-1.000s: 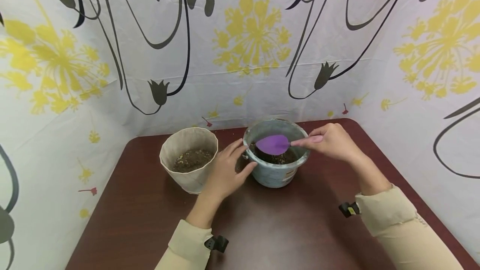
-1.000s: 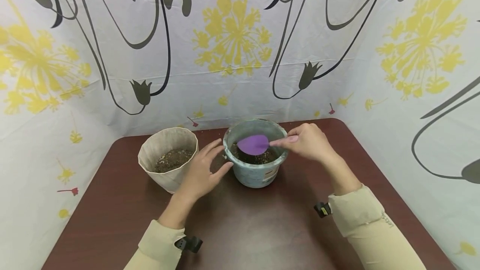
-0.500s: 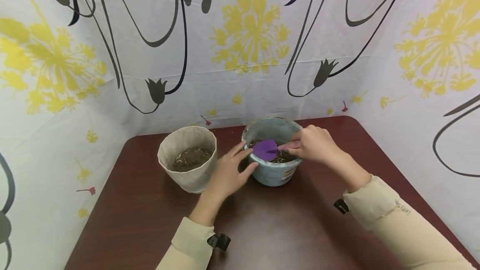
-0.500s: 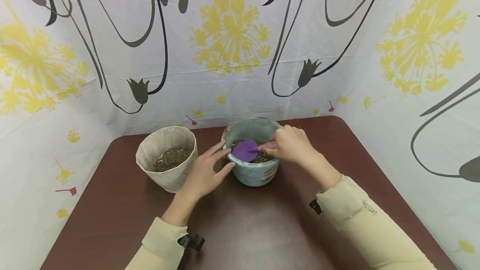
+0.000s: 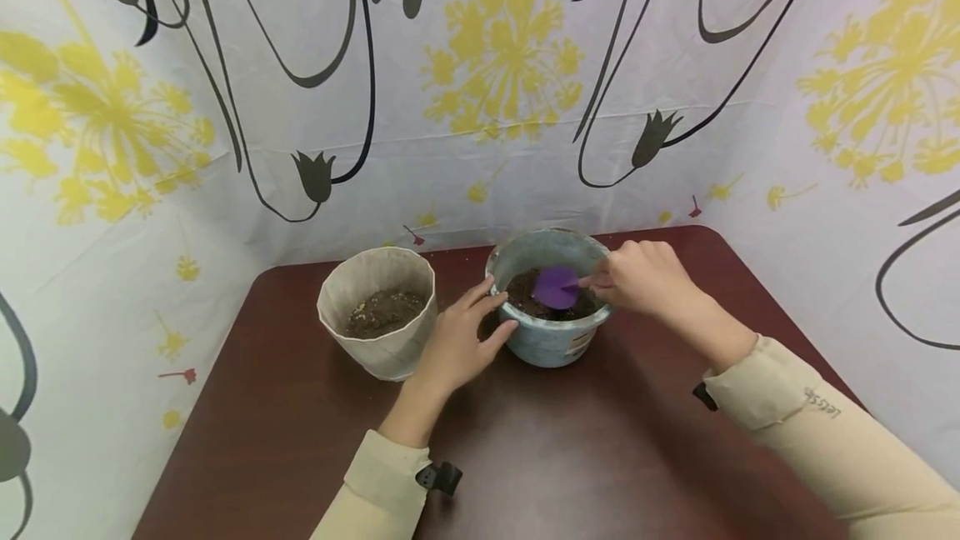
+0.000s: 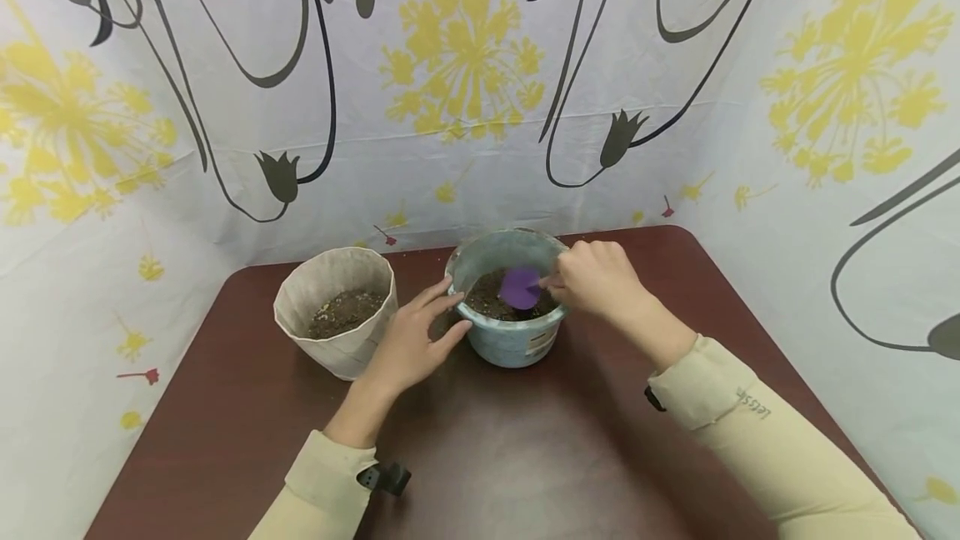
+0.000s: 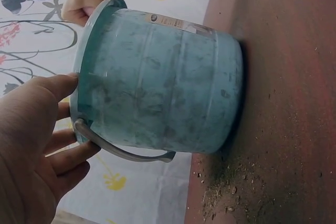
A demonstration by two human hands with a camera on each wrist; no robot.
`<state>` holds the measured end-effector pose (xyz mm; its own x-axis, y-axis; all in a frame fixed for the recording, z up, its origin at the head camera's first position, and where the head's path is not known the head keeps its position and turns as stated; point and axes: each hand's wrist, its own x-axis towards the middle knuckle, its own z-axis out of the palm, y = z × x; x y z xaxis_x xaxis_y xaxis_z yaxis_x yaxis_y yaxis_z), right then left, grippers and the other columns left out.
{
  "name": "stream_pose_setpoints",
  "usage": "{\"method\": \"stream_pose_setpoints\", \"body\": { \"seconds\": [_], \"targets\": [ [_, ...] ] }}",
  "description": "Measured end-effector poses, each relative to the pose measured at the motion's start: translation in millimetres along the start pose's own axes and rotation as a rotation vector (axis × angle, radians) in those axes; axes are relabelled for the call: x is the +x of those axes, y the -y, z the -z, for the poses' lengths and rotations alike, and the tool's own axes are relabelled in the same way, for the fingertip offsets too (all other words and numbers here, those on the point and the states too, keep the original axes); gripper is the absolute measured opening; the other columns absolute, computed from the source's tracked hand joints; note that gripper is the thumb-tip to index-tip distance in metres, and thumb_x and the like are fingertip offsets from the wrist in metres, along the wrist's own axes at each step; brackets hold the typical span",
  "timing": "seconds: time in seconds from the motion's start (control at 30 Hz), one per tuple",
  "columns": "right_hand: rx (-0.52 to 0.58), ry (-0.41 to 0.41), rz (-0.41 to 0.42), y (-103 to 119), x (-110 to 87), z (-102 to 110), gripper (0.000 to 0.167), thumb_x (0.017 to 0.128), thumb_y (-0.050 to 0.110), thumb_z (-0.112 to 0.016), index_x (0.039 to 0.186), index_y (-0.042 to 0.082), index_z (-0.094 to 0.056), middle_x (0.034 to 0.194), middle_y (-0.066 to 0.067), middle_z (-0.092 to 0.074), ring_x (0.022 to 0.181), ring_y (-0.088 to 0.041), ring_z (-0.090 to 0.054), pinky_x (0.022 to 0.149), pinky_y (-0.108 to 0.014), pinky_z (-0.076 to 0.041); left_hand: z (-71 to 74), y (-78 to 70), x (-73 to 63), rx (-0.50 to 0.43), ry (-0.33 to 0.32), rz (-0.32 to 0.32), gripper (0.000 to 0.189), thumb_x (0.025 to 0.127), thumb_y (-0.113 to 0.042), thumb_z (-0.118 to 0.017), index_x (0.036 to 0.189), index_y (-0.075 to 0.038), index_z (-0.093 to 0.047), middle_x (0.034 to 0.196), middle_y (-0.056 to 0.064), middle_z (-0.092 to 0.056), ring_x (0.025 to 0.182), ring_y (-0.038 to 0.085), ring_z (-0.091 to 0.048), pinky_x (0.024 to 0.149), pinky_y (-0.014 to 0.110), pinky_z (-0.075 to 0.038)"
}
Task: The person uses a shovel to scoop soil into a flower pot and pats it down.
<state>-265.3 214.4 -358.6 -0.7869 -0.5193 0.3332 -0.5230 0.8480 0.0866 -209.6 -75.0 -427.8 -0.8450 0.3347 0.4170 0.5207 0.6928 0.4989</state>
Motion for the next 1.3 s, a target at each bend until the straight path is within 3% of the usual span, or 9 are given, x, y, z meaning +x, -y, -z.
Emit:
{"method": "stream_pose_setpoints", "body": {
  "seconds": [0.2,0.37,0.5,0.63,0.8,0.9,0.97,1.17,1.3],
  "targets": [
    [-0.023,-0.082,0.03,-10.0,2.8,21.6,0.022,0.079,0.021,-0.083,0.062,0.022,-0.069,0.048,0.006,-0.048,0.04,-0.015,-0.038,0.035,-0.035,-0.031,0.9,-2.4,3.2,0.012,0.003,0.017,0.047,0.098,-0.043,-0.065,0.135,-0.013,-0.066,0.154,0.009,-0.048,0.127,0.036,-0.058,0.106,0.051,-0.047],
    [-0.115,-0.202,0.196,-10.9,11.4,26.4,0.013,0.08,0.022,-0.086,0.073,0.018,-0.076,0.056,-0.001,-0.049,0.039,-0.023,-0.044,0.034,-0.04,-0.035,2.3,-6.7,7.8,0.061,0.005,0.087,0.059,0.098,-0.052,-0.061,0.14,-0.011,-0.062,0.155,0.009,-0.047,0.128,0.038,-0.056,0.107,0.055,-0.044],
    [-0.225,-0.2,0.315,-8.4,17.4,16.8,0.015,0.075,0.014,-0.087,0.076,0.011,-0.072,0.063,-0.007,-0.054,0.047,-0.026,-0.051,0.037,-0.041,-0.041,2.5,-7.8,8.6,0.083,0.006,0.137,0.068,0.096,-0.058,-0.061,0.143,-0.008,-0.059,0.157,0.007,-0.045,0.131,0.036,-0.055,0.108,0.054,-0.042],
    [-0.27,-0.146,0.361,-9.3,20.8,12.8,0.025,0.075,0.02,-0.087,0.067,0.011,-0.065,0.056,-0.005,-0.05,0.043,-0.021,-0.045,0.035,-0.039,-0.039,1.7,-7.3,10.1,0.089,-0.012,0.133,0.072,0.092,-0.063,-0.064,0.141,-0.011,-0.061,0.154,0.004,-0.048,0.129,0.032,-0.058,0.106,0.051,-0.045],
    [-0.17,0.034,0.404,-12.1,24.6,15.6,0.023,0.077,0.026,-0.087,0.062,0.02,-0.071,0.051,0.004,-0.055,0.041,-0.014,-0.042,0.035,-0.038,-0.04,2.4,-9.8,13.7,0.1,-0.031,0.126,0.077,0.085,-0.066,-0.069,0.139,-0.011,-0.063,0.15,0.006,-0.051,0.125,0.03,-0.061,0.101,0.05,-0.05],
    [-0.107,0.156,0.34,-13.6,26.5,17.6,0.022,0.074,0.022,-0.086,0.063,0.022,-0.068,0.057,0.005,-0.058,0.046,-0.015,-0.049,0.039,-0.039,-0.042,2.1,-10.1,13.8,0.103,-0.029,0.133,0.078,0.084,-0.066,-0.07,0.139,-0.012,-0.063,0.15,0.005,-0.051,0.122,0.031,-0.063,0.1,0.05,-0.051],
    [-0.055,0.215,0.279,-15.1,27.5,18.1,0.03,0.073,0.02,-0.085,0.058,0.022,-0.059,0.056,0.008,-0.054,0.048,-0.013,-0.049,0.041,-0.036,-0.041,2.1,-10.1,13.8,0.101,-0.028,0.134,0.077,0.085,-0.066,-0.07,0.139,-0.012,-0.063,0.15,0.006,-0.051,0.121,0.032,-0.063,0.099,0.05,-0.051],
    [0.251,0.326,0.17,-20.8,26.1,11.0,0.058,0.083,0.028,-0.084,0.049,0.024,-0.037,0.049,0.016,-0.026,0.046,-0.002,-0.019,0.042,-0.023,-0.022,1.3,-9.0,13.7,0.087,-0.02,0.133,0.078,0.085,-0.066,-0.068,0.141,-0.012,-0.061,0.151,0.006,-0.049,0.119,0.034,-0.064,0.096,0.05,-0.053],
    [0.338,0.338,0.152,-25.1,24.6,3.7,0.041,0.084,0.029,-0.083,0.051,0.027,-0.058,0.048,0.019,-0.037,0.046,0.0,-0.023,0.041,-0.022,-0.025,-0.1,-7.0,13.7,0.077,-0.022,0.135,0.079,0.085,-0.065,-0.069,0.142,-0.011,-0.06,0.151,0.007,-0.049,0.12,0.035,-0.063,0.096,0.049,-0.053]
  ]
}}
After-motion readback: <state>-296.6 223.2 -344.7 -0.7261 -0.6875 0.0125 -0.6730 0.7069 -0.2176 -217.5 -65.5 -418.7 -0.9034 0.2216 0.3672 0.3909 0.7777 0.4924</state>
